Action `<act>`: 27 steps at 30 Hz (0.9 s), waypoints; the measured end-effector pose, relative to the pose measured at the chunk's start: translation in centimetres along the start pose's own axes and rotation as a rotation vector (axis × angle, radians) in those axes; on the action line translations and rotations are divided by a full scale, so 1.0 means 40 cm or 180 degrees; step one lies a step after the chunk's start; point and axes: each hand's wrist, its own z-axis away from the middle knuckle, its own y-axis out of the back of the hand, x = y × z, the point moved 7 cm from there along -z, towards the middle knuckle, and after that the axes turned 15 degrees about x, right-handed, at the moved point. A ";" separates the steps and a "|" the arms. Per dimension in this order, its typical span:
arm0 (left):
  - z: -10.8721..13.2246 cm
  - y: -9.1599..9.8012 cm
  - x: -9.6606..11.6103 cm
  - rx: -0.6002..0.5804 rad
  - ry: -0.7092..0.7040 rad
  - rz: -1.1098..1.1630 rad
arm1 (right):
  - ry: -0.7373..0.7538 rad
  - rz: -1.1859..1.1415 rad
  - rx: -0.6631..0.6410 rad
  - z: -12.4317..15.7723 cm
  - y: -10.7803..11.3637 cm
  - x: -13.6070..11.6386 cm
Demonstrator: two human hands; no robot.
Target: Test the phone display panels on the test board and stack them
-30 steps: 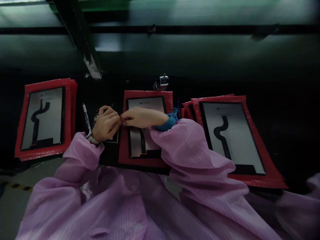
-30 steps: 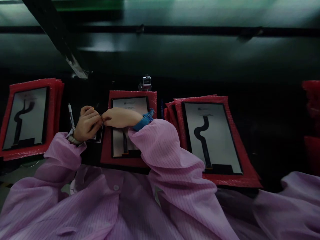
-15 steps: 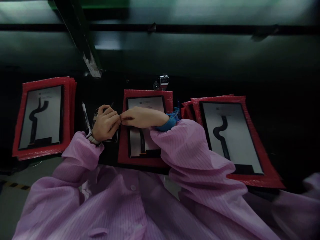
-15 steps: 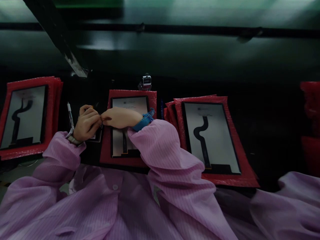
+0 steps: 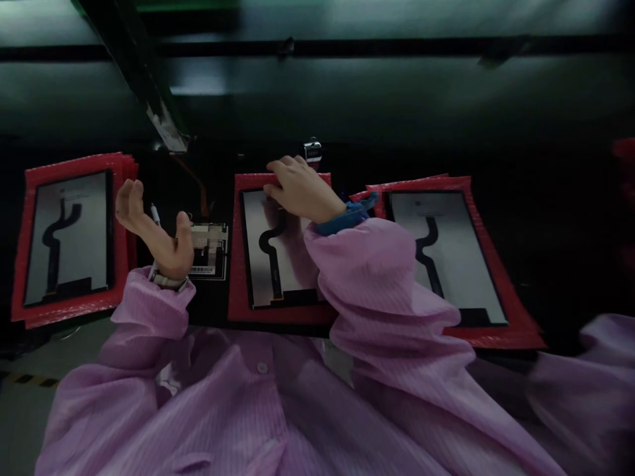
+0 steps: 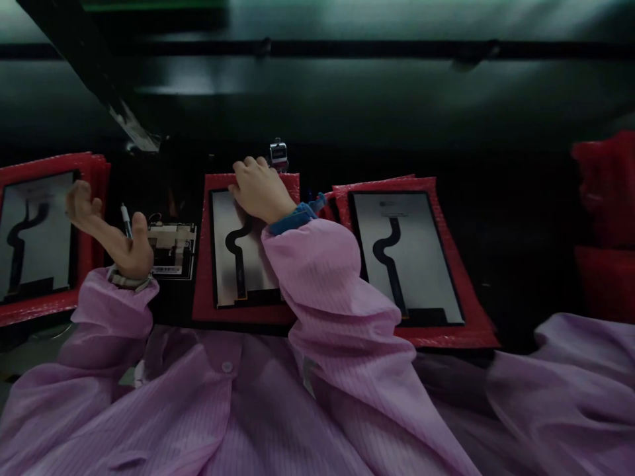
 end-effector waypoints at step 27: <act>0.270 0.008 0.192 -0.1557 0.2299 0.0777 | -0.0182 -0.1126 0.1042 0.033 0.237 -0.059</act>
